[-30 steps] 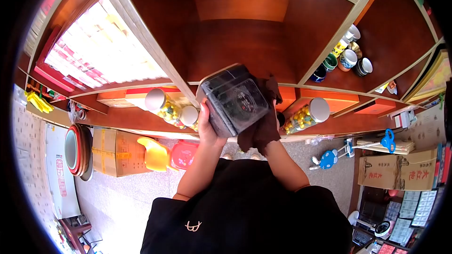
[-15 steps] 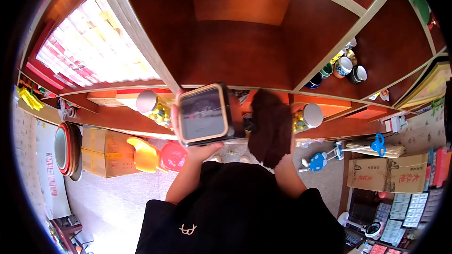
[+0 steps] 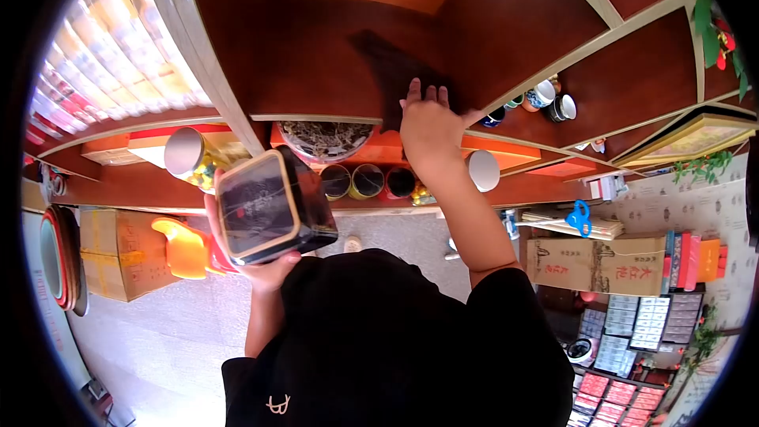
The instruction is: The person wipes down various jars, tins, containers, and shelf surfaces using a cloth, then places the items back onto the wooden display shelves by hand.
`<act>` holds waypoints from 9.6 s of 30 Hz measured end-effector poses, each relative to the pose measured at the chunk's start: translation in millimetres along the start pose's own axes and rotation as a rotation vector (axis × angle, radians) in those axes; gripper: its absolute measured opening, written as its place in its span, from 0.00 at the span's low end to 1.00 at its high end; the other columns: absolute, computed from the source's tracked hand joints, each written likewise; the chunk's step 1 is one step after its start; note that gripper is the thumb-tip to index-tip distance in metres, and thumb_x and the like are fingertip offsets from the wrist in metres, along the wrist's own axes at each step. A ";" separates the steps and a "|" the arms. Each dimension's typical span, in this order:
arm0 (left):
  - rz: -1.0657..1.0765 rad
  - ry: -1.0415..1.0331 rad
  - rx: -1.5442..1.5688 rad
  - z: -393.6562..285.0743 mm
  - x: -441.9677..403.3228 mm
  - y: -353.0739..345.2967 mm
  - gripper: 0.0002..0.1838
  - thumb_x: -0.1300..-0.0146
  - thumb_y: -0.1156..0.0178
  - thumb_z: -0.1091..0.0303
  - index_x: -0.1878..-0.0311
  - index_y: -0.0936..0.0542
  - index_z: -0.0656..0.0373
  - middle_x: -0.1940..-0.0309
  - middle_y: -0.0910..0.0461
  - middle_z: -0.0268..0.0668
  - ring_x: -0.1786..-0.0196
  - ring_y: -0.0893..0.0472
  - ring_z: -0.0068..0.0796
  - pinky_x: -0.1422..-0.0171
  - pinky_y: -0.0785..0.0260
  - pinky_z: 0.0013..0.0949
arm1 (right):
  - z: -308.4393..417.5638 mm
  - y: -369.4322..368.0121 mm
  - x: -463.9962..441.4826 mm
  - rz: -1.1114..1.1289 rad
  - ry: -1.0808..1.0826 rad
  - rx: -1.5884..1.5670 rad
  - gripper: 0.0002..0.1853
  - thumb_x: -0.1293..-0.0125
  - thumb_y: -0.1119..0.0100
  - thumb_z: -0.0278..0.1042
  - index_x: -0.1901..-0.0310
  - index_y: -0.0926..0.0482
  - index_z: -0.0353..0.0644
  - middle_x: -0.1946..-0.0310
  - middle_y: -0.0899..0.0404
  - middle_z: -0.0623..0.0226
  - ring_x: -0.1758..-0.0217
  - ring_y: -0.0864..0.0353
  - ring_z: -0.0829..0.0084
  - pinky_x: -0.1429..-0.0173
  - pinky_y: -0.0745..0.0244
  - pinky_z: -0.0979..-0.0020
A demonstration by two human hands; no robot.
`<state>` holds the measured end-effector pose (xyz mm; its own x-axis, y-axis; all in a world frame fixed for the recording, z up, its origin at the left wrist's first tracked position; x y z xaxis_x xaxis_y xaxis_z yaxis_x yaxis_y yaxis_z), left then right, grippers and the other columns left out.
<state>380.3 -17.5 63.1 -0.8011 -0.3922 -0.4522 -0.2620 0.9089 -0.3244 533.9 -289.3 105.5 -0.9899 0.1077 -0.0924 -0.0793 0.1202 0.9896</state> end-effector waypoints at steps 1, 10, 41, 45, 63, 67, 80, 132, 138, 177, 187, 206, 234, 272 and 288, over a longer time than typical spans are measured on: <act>0.000 0.008 -0.002 2.2 1.5 3.2 0.70 0.61 0.18 0.51 0.23 0.57 0.62 0.24 0.53 0.55 0.24 0.43 0.50 0.24 0.45 0.49 | -0.6 -3.2 -1.9 0.006 0.004 0.014 0.24 0.26 0.58 0.42 0.34 0.30 0.40 0.35 0.29 0.55 0.27 0.35 0.60 0.35 0.55 0.19; 0.005 0.026 0.027 6.7 0.8 14.6 0.72 0.65 0.16 0.50 0.23 0.55 0.63 0.23 0.56 0.57 0.24 0.44 0.50 0.24 0.45 0.49 | 4.6 -49.8 -113.6 -0.160 0.243 -0.225 0.22 0.26 0.59 0.37 0.38 0.30 0.31 0.37 0.29 0.49 0.31 0.33 0.51 0.28 0.37 0.55; -0.128 0.157 0.039 2.4 22.5 36.1 0.72 0.63 0.16 0.53 0.23 0.58 0.65 0.24 0.51 0.54 0.26 0.41 0.47 0.25 0.42 0.48 | 191.9 -30.7 -56.0 -0.180 1.079 -0.297 0.21 0.26 0.56 0.45 0.44 0.25 0.38 0.36 0.31 0.54 0.27 0.38 0.55 0.26 0.42 0.51; -0.027 0.068 0.052 2.3 7.1 31.6 0.72 0.63 0.16 0.53 0.23 0.57 0.64 0.23 0.55 0.56 0.24 0.44 0.50 0.24 0.45 0.50 | 119.5 -25.7 -24.8 -0.030 1.081 -0.361 0.26 0.25 0.56 0.46 0.30 0.35 0.43 0.27 0.41 0.57 0.21 0.47 0.58 0.22 0.49 0.56; -0.052 0.124 0.053 -2.9 19.1 44.4 0.70 0.61 0.17 0.56 0.23 0.56 0.66 0.23 0.53 0.54 0.24 0.42 0.48 0.24 0.45 0.48 | 185.5 -19.5 -122.5 -0.197 0.570 -0.491 0.22 0.25 0.59 0.46 0.38 0.27 0.42 0.35 0.30 0.51 0.35 0.28 0.53 0.39 0.27 0.58; -0.032 0.130 0.057 -9.7 19.5 44.1 0.70 0.62 0.16 0.58 0.23 0.56 0.67 0.23 0.54 0.52 0.24 0.43 0.47 0.24 0.45 0.47 | 193.5 -33.1 -86.2 -0.094 0.279 -1.287 0.22 0.24 0.55 0.49 0.63 0.21 0.37 0.71 0.19 0.52 0.62 0.17 0.55 0.59 0.28 0.56; -0.178 0.141 -0.053 -34.2 42.5 80.8 0.70 0.62 0.16 0.60 0.23 0.57 0.68 0.26 0.45 0.51 0.28 0.36 0.43 0.27 0.40 0.45 | 239.3 97.4 -149.8 -0.906 0.876 -1.422 0.24 0.22 0.61 0.32 0.28 0.42 0.36 0.28 0.42 0.44 0.23 0.47 0.44 0.21 0.54 0.52; 0.076 0.255 0.230 0.1 36.5 22.1 0.71 0.64 0.16 0.56 0.23 0.56 0.67 0.22 0.54 0.52 0.24 0.42 0.45 0.25 0.42 0.46 | -29.1 152.4 53.9 -0.852 0.080 0.176 0.28 0.29 0.48 0.37 0.35 0.38 0.26 0.36 0.36 0.35 0.34 0.32 0.43 0.30 0.38 0.51; 0.044 0.265 0.217 -0.7 40.0 31.7 0.71 0.63 0.16 0.55 0.23 0.56 0.67 0.22 0.54 0.53 0.24 0.42 0.45 0.24 0.44 0.45 | -37.2 146.8 -40.4 -0.600 0.029 0.857 0.25 0.29 0.52 0.35 0.36 0.32 0.26 0.31 0.38 0.40 0.28 0.37 0.49 0.24 0.45 0.60; 0.398 -0.217 -0.159 76.5 -163.4 -193.5 0.54 0.61 0.18 0.65 0.30 0.36 0.65 0.33 0.32 0.51 0.32 0.29 0.40 0.28 0.36 0.39 | -43.5 -46.2 -22.6 -0.296 0.246 -0.150 0.20 0.34 0.49 0.29 0.44 0.27 0.24 0.43 0.26 0.36 0.46 0.19 0.50 0.45 0.21 0.60; 0.466 -0.292 -0.274 139.4 -194.4 -279.1 0.61 0.61 0.18 0.55 0.27 0.42 0.68 0.30 0.39 0.58 0.27 0.36 0.50 0.25 0.43 0.44 | -50.4 6.4 44.6 -0.390 0.312 -0.474 0.13 0.49 0.39 0.24 0.59 0.24 0.37 0.64 0.23 0.54 0.58 0.22 0.52 0.53 0.25 0.59; 0.483 -0.183 -0.422 214.8 -235.2 -330.4 0.66 0.66 0.17 0.48 0.27 0.44 0.69 0.36 0.27 0.53 0.37 0.24 0.42 0.33 0.31 0.36 | -282.1 -58.3 210.9 -0.355 -0.508 -1.454 0.07 0.30 0.41 0.29 0.56 0.22 0.35 0.64 0.21 0.73 0.61 0.26 0.84 0.55 0.31 0.80; 0.879 0.168 -0.161 155.8 110.2 -324.1 0.51 0.60 0.19 0.62 0.34 0.38 0.65 0.41 0.26 0.50 0.38 0.24 0.45 0.34 0.32 0.44 | -241.1 -101.4 168.8 -0.583 -0.387 -1.174 0.25 0.39 0.53 0.15 0.40 0.23 0.38 0.44 0.23 0.51 0.42 0.22 0.56 0.37 0.30 0.66; 0.050 0.066 0.504 40.6 -64.0 -150.9 0.43 0.34 0.52 0.31 0.29 0.43 0.56 0.36 0.34 0.39 0.36 0.29 0.38 0.33 0.33 0.44 | -7.6 -99.6 143.9 -0.257 0.056 -2.157 0.21 0.25 0.57 0.35 0.33 0.36 0.39 0.37 0.31 0.60 0.33 0.31 0.64 0.30 0.36 0.57; 0.480 0.116 0.387 94.5 -170.5 -124.3 0.58 0.55 0.28 0.36 0.29 0.43 0.63 0.35 0.32 0.43 0.35 0.28 0.39 0.31 0.35 0.43 | 3.0 -2.3 32.6 -0.212 0.416 -1.300 0.35 0.40 0.32 0.37 0.35 0.34 0.29 0.47 0.21 0.51 0.43 0.21 0.66 0.38 0.29 0.65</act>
<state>600.3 -77.0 102.0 -0.8402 0.0845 -0.5357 0.3375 0.8546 -0.3946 502.1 -283.1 99.9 -0.8888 -0.1239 -0.4412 -0.0557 -0.9264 0.3723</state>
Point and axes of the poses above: each hand's wrist, its own x-axis away from the middle knuckle, its own y-axis out of the back of the hand, z = x × y, the point moved 8 cm from there along -x, towards the middle knuckle
